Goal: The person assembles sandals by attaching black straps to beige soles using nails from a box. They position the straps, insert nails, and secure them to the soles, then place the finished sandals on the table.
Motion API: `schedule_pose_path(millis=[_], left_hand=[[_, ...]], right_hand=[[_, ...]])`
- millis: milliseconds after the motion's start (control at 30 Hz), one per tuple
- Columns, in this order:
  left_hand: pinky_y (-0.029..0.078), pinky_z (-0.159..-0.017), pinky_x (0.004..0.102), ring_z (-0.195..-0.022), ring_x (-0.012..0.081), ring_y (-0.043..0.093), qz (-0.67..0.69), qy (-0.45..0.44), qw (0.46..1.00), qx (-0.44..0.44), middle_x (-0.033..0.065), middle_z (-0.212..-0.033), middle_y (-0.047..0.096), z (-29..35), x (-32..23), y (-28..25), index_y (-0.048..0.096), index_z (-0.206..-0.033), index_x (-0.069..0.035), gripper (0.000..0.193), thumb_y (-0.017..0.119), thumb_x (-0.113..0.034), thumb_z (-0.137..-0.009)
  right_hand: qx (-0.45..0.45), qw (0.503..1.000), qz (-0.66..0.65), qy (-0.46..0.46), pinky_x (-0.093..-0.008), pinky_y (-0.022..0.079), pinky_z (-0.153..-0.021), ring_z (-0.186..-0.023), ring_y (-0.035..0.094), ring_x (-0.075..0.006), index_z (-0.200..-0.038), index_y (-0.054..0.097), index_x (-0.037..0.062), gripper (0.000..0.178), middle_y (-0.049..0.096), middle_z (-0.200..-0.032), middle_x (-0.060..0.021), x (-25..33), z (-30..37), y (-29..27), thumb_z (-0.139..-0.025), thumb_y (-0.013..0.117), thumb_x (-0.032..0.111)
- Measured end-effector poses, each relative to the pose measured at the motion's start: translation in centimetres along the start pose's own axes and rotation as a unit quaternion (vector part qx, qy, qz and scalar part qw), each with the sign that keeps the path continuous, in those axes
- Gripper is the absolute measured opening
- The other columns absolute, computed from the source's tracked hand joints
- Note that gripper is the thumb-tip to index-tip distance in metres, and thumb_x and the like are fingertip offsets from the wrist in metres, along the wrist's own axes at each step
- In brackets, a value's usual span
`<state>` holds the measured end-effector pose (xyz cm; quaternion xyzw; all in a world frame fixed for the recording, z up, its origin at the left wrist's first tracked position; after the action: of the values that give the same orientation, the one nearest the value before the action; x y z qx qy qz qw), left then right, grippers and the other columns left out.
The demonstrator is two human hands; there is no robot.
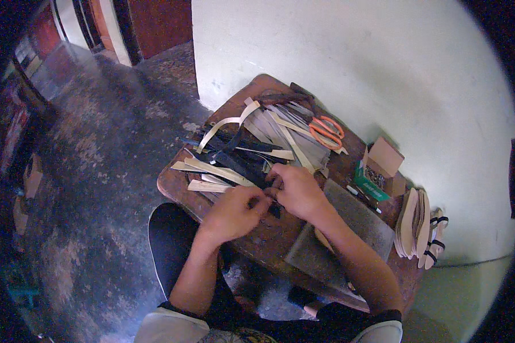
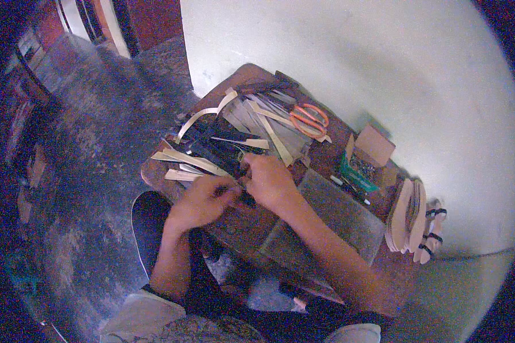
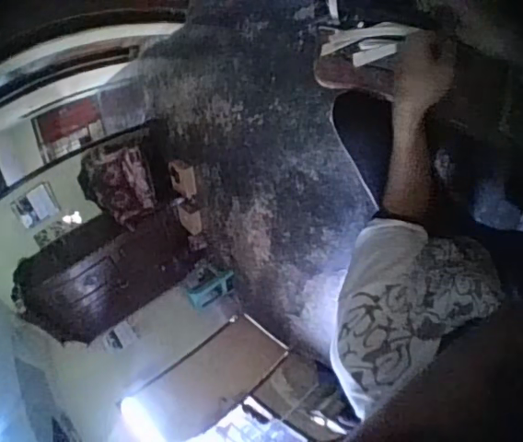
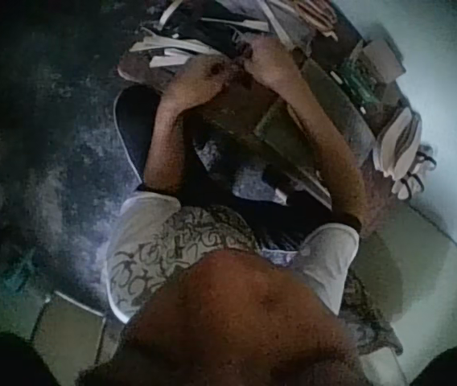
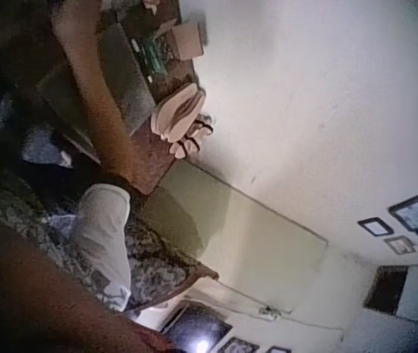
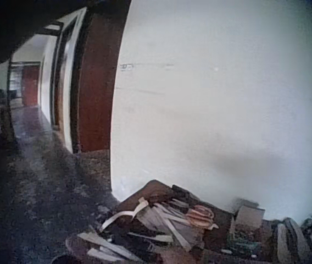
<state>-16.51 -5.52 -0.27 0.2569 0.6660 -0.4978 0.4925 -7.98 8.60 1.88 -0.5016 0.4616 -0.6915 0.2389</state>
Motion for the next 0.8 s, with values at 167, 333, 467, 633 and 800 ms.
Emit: schedule_pose_path(millis=[167, 333, 467, 633, 800], left_hand=[[0.046, -0.058, 0.0297, -0.065, 0.0098, 0.057, 0.072, -0.069, 0.995, -0.014, 0.0054, -0.072, 0.065, 0.0, -0.9, -1.0, 0.068, -0.087, -0.001, 0.029, 0.066, -0.03, -0.088], [0.043, -0.057, 0.0209, -0.065, 0.0043, 0.054, 0.35, -0.107, 0.929, 0.047, -0.0021, -0.074, 0.064, -0.5, -3.8, 3.7, 0.068, -0.089, -0.008, 0.017, 0.07, -0.024, -0.085], [0.043, -0.055, 0.021, -0.061, 0.0045, 0.054, 0.372, -0.073, 0.92, 0.096, -0.0022, -0.071, 0.063, -1.4, -5.0, 7.7, 0.068, -0.083, -0.006, 0.018, 0.07, -0.023, -0.086], [0.044, -0.053, 0.0214, -0.058, 0.0064, 0.055, 0.393, -0.133, 0.902, 0.119, -0.0009, -0.066, 0.061, -3.4, -5.9, 10.6, 0.067, -0.082, -0.005, 0.021, 0.071, -0.025, -0.085], [0.041, -0.049, 0.02, -0.052, 0.0057, 0.051, 0.319, -0.141, 0.931, 0.105, -0.0023, -0.063, 0.058, -5.1, -7.9, 13.2, 0.065, -0.082, -0.007, 0.017, 0.067, -0.023, -0.087]], right_hand=[[0.075, 0.981, -0.179, 0.022, -0.0295, 0.049, -0.07, -0.073, 0.061, -0.0135, -0.094, 0.065, 0.0024, 0.022, 0.066, -0.078, -0.0057, -0.6, 2.2, -2.3, -0.08, 0.073, 0.017], [0.071, 0.93, -0.345, 0.101, -0.0234, 0.046, -0.07, -0.078, 0.056, -0.0051, -0.094, 0.065, 0.0026, 0.018, 0.064, -0.081, 0.0015, -1.4, 8.4, -4.2, -0.084, 0.071, 0.016], [0.009, 0.935, -0.323, 0.144, -0.0207, 0.044, -0.067, -0.077, 0.054, -0.0033, -0.094, 0.063, 0.0043, 0.015, 0.062, -0.082, 0.0032, -2.1, 14.8, -6.0, -0.084, 0.071, 0.012], [-0.013, 0.862, -0.436, 0.258, -0.0204, 0.044, -0.065, -0.074, 0.054, -0.003, -0.093, 0.063, 0.0053, 0.014, 0.062, -0.082, 0.0044, -3.1, 21.5, -5.7, -0.083, 0.072, 0.012], [-0.064, 0.864, -0.404, 0.293, -0.0231, 0.046, -0.066, -0.073, 0.056, -0.0059, -0.09, 0.064, 0.0043, 0.015, 0.063, -0.078, 0.002, -5.2, 25.7, -7.2, -0.082, 0.071, 0.015]])
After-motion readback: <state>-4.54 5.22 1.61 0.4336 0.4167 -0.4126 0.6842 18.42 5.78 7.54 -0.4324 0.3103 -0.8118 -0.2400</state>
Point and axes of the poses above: each hand's wrist, its own z-axis away from the middle knuckle, its own y-axis out of the palm, x = y × z, the point moved 2 cm from there along -z, towards the middle knuckle
